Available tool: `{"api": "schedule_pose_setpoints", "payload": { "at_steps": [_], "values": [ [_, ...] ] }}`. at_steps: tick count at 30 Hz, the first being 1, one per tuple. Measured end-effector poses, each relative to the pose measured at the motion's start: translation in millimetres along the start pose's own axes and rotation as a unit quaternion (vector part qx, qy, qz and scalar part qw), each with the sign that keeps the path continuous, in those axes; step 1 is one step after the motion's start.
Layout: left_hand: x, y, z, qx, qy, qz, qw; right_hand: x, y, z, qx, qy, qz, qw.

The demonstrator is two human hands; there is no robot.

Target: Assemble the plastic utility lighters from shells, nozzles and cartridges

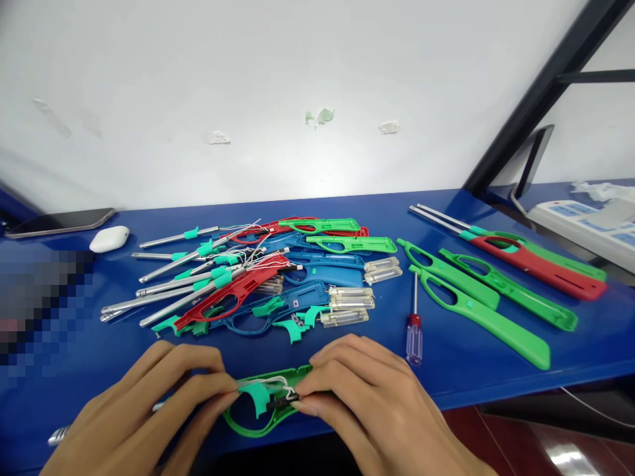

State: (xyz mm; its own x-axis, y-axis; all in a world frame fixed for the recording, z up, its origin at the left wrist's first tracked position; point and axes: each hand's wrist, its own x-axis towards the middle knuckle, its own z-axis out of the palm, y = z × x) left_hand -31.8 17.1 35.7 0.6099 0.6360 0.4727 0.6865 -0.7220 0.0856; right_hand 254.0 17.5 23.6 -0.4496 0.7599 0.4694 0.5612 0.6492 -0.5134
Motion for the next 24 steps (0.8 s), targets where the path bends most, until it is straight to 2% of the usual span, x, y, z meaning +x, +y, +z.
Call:
{"api": "schedule_pose_setpoints", "payload": {
  "at_steps": [12,18,24],
  "values": [
    [9,-3,-1.8,-0.004,0.033,0.006,0.999,0,-1,1,0.002,0.003,0.004,1.0],
    [0,-7,-2.0,-0.015,0.023,-0.03,0.999,4,-4,0,0.011,0.021,0.003,1.0],
    [9,-3,-0.4,-0.036,0.024,-0.02,0.999,6,-4,0,0.024,0.015,0.004,1.0]
  ]
}}
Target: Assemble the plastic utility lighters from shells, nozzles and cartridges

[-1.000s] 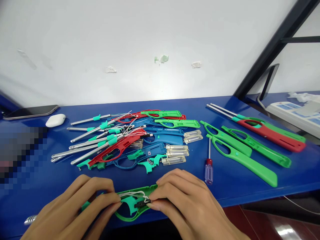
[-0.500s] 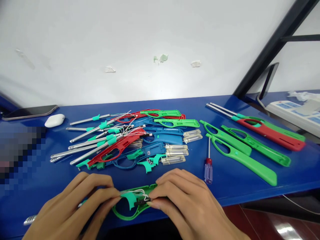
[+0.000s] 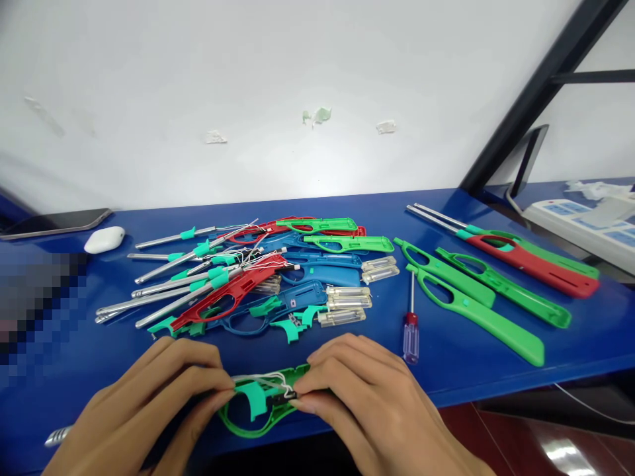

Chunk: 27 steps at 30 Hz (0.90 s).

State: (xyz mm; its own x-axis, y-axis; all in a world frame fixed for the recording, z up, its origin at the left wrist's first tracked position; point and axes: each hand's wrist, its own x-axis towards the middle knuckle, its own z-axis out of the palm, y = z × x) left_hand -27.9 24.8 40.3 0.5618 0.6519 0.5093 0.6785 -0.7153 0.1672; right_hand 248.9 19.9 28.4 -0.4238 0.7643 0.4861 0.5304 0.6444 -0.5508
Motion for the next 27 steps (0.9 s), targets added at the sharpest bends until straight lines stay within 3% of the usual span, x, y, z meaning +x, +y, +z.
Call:
{"api": "schedule_pose_setpoints", "payload": {
  "at_steps": [14,21,27],
  "values": [
    [-1,4,8.1,-0.007,0.009,0.017,1.0,2,-2,-2,0.018,-0.009,0.001,1.0],
    [-8,7,14.1,0.042,0.0,0.02,0.999,2,-2,-2,0.006,-0.005,-0.001,1.0],
    [-1,7,9.6,0.036,0.022,0.049,0.998,4,-2,-1,0.015,0.003,-0.002,1.0]
  ]
}}
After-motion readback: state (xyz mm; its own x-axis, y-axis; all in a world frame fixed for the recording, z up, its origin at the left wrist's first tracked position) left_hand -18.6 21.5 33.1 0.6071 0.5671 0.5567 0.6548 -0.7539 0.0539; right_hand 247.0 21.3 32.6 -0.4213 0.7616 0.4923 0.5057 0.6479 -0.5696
